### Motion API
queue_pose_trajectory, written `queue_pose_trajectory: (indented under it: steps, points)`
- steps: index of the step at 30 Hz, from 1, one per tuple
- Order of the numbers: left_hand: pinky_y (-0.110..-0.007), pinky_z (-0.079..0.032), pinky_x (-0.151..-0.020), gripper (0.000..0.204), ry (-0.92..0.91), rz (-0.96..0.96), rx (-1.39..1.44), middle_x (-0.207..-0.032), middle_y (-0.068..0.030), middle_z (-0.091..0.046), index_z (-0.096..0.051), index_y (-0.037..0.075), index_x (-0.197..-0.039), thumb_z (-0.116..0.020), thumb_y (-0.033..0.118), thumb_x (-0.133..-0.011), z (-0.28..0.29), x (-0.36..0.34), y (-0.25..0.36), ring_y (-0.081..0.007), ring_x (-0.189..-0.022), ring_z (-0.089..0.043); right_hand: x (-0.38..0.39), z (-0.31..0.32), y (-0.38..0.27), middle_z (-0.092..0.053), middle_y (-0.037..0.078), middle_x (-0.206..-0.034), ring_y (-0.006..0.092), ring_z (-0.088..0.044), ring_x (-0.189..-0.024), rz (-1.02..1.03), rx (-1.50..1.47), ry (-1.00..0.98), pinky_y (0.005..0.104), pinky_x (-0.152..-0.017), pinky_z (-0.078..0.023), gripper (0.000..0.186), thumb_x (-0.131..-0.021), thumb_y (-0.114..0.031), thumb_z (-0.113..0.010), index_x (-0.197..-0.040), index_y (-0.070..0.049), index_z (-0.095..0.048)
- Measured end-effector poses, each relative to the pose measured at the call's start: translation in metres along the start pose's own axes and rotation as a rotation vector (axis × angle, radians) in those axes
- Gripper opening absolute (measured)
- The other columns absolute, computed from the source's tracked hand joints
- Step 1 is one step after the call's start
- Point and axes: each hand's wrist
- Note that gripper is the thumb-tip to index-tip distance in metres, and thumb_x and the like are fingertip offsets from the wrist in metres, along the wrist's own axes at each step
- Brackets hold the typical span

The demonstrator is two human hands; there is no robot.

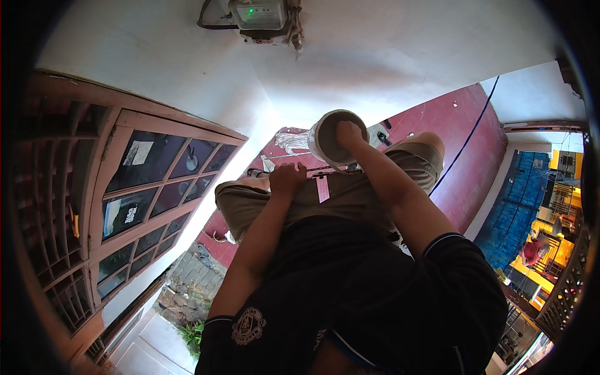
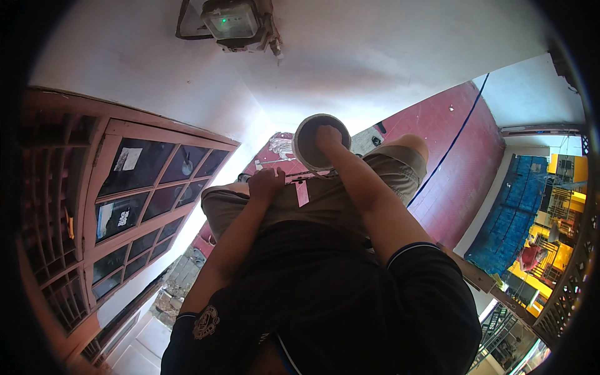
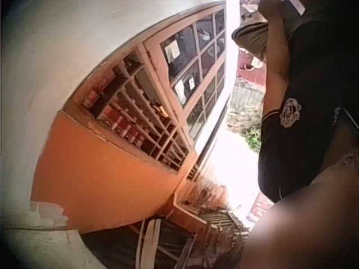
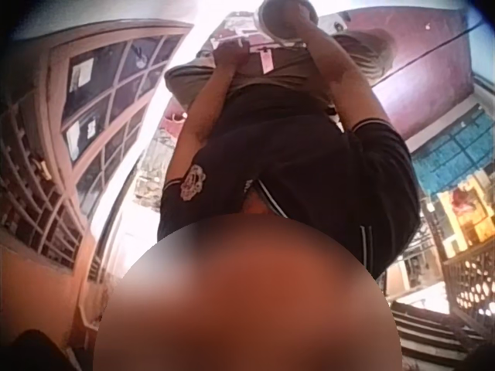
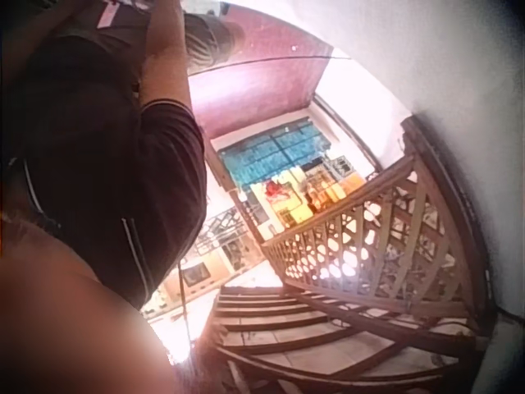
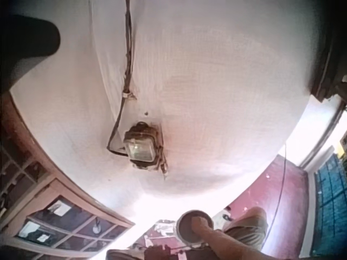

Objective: The person paints a ceiling and wall area using a paintbrush and white paint from a bucket. They dip the brush into the bucket and apply the paint to the white and orange surfaces.

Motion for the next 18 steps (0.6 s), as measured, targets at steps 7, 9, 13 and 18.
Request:
queue_pose_trajectory:
  steps: [7, 9, 13, 18]
  points:
    - [-0.047, -0.057, -0.067, 0.045, 0.048, -0.027, 0.013, -0.072, -0.0182, -0.07, -0.073, 0.004, -0.075, -0.05, 0.038, -0.091, -0.004, 0.0, -0.006, -0.0355, -0.069, -0.07, 0.001, 0.032, 0.003, -0.074, 0.02, -0.104, 0.0359, -0.071, -0.103, 0.112, 0.13, -0.225, 0.0443, -0.089, -0.058, 0.023, -0.083, -0.017, -0.069, -0.1, -0.006, -0.078]
    - [-0.047, -0.057, -0.066, 0.044, 0.058, -0.038, 0.019, -0.072, -0.0181, -0.07, -0.073, 0.004, -0.074, -0.051, 0.038, -0.091, -0.004, 0.0, -0.004, -0.0355, -0.068, -0.07, -0.002, 0.022, 0.012, -0.074, 0.02, -0.104, 0.0353, -0.071, -0.103, 0.105, 0.148, -0.215, 0.0443, -0.088, -0.058, 0.023, -0.084, -0.018, -0.066, -0.1, -0.006, -0.078]
    - [-0.047, -0.057, -0.067, 0.047, 0.07, -0.03, 0.014, -0.072, -0.0189, -0.07, -0.073, 0.003, -0.071, -0.051, 0.039, -0.09, -0.008, 0.0, -0.005, -0.0353, -0.07, -0.07, -0.002, 0.004, 0.014, -0.073, 0.021, -0.103, 0.035, -0.071, -0.103, 0.087, 0.021, 0.01, 0.0447, -0.088, -0.058, 0.022, -0.082, -0.019, -0.069, -0.097, -0.005, -0.077]
    - [-0.048, -0.057, -0.068, 0.048, 0.029, 0.005, 0.036, -0.073, -0.0196, -0.071, -0.073, 0.002, -0.07, -0.05, 0.04, -0.09, -0.006, 0.002, -0.007, -0.0359, -0.073, -0.07, 0.01, 0.022, 0.009, -0.073, 0.021, -0.103, 0.0358, -0.071, -0.102, 0.11, 0.027, -0.032, 0.0447, -0.089, -0.057, 0.023, -0.082, -0.019, -0.067, -0.097, -0.004, -0.076]
Point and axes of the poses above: each hand's wrist, its own x-axis away from the middle knuckle, its own z-axis out of the back of the hand, y = z × x
